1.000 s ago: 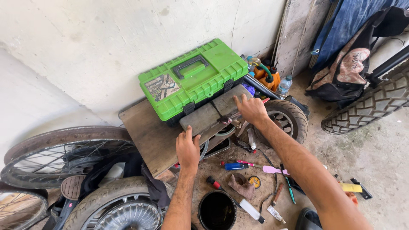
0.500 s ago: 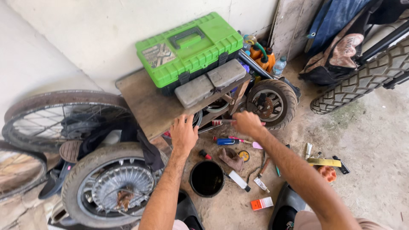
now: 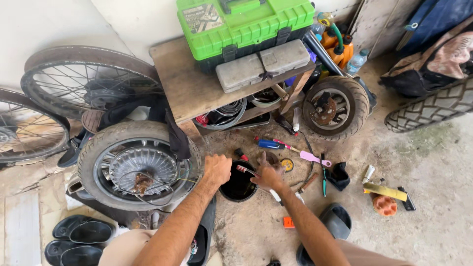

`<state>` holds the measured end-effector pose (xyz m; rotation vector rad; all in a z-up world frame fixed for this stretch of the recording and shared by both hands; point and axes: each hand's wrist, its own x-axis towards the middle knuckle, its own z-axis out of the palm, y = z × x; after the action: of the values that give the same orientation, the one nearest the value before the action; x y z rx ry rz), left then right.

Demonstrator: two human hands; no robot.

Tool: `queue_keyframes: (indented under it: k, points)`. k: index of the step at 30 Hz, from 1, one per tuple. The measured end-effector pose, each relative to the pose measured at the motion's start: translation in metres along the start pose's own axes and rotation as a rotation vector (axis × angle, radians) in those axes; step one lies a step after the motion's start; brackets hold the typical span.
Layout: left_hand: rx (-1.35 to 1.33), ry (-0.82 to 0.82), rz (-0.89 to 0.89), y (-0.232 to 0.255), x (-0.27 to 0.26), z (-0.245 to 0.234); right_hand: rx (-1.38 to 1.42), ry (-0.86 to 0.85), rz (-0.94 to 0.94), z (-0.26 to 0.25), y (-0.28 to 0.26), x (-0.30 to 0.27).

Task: The person opens a green toolbox, retrieves tools, and performs maintenance on mechanical vehicle components, including wiping parts with a cloth and applying lubricant.

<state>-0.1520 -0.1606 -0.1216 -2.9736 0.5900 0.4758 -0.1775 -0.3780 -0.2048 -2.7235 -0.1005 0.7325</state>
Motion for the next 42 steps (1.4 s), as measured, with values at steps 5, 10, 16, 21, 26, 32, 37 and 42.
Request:
queue_keyframes:
  k: [5, 10, 16, 21, 26, 32, 37, 42]
  points:
    - [-0.028, 0.045, -0.039, 0.002, 0.000, 0.024, -0.090, 0.180, -0.036, 0.047, 0.032, 0.027]
    - [-0.147, -0.041, -0.184, -0.004, -0.008, 0.036, 0.397, 0.312, -0.068, 0.079, 0.048, 0.060]
    - [-0.294, -0.067, -0.337, -0.009, -0.018, 0.042, 0.508, 0.397, -0.135, 0.067, 0.016, 0.074]
    - [-0.348, 0.029, -0.345, -0.015, -0.024, 0.050, 0.561, 0.368, -0.081, 0.056, -0.007, 0.092]
    - [-0.357, -0.104, -0.379, -0.009, -0.029, 0.051, 0.580, 0.361, -0.020, 0.063, -0.009, 0.103]
    - [-0.364, -0.057, -0.326, 0.002, -0.032, 0.046, 0.691, 0.358, 0.064, 0.048, -0.015, 0.089]
    - [-0.334, 0.157, -0.146, 0.024, -0.025, 0.044, 0.839, 0.516, 0.013, 0.051, 0.008, 0.079]
    - [-0.361, 0.273, 0.083, 0.062, 0.005, 0.061, 0.747, 0.689, 0.032, 0.093, 0.085, 0.087]
